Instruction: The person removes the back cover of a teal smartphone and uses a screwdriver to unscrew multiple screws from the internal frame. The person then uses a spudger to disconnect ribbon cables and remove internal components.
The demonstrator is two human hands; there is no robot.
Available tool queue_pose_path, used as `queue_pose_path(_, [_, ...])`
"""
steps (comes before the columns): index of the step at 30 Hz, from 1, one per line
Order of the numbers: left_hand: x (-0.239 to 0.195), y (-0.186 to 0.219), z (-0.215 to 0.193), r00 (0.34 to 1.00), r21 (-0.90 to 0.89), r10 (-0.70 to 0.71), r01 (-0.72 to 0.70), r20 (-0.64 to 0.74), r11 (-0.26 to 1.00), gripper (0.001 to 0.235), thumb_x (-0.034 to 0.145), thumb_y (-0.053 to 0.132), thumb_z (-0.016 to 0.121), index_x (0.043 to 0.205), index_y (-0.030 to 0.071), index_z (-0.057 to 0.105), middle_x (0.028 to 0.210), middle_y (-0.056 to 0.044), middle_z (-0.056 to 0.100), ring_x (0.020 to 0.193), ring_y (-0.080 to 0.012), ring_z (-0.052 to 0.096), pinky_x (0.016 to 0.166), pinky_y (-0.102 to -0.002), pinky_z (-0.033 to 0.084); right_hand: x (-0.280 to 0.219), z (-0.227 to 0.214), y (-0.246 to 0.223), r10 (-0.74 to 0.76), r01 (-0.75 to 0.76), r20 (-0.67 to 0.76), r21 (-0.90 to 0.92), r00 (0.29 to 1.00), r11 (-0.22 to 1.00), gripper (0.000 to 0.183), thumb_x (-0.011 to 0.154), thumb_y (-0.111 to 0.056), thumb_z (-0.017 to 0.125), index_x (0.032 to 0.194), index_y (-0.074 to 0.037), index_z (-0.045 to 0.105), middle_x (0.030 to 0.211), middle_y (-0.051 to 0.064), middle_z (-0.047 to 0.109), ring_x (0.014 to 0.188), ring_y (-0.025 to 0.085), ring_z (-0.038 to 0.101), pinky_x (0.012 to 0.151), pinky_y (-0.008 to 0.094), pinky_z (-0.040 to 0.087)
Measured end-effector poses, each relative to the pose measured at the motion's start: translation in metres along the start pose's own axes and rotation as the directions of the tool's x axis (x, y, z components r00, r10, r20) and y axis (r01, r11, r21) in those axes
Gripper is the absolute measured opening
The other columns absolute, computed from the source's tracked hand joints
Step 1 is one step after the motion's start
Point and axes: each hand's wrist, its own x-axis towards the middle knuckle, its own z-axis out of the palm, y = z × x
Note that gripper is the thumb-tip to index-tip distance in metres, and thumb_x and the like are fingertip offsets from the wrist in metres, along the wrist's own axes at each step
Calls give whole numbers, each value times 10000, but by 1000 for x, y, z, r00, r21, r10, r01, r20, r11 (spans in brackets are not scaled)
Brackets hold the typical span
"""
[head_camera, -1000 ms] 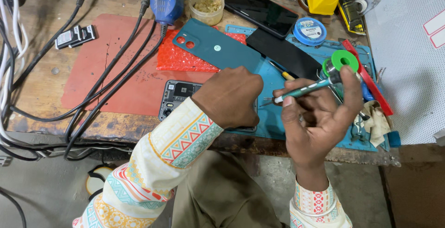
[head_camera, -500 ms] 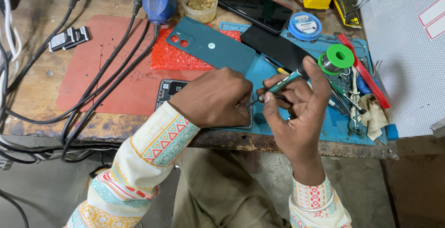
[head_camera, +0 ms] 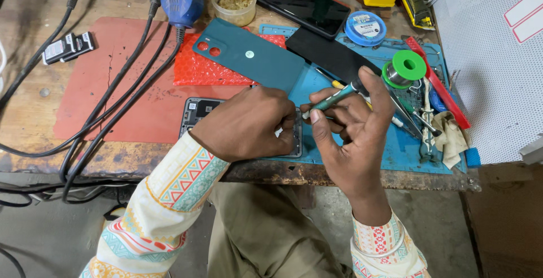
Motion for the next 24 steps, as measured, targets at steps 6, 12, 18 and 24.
queue_pose_path(6, [0,6,3,998,73,-67,67,-11,995,208,667,158,777,716,-13,668,749,-215,668,721,-420,651,654,-484,522,-1,1,2,-57,58,39,-19,998,998,765,1103,125,614,1608,-184,129,1242,183,633,1119,212,706,969,311,627])
queue_pose_path(12, [32,7,-20,957,-15,-213,220,199,975,308,622,248,820,646,-31,691,617,-209,672,585,-357,694,576,-425,550,-2,0,2,-39,39,17,9,999,999,750,1118,115,618,1604,-191,135,1239,184,643,1105,210,712,938,295,619])
queue_pose_path(18, [45,6,-31,801,-42,-367,437,472,898,304,652,248,820,674,-36,713,533,-109,654,453,-193,609,465,-362,485,-3,-3,0,4,-4,10,-11,1000,1000,750,1118,100,629,1601,-180,130,1243,187,653,1109,227,725,886,272,617])
queue_pose_path(24, [14,-7,-47,902,-340,-329,414,280,845,166,720,129,790,777,-13,724,581,8,606,455,-70,502,387,-288,385,-1,-1,0,8,-8,-1,-5,1000,1000,742,1133,84,640,1606,-177,131,1234,186,658,1101,221,740,905,283,635])
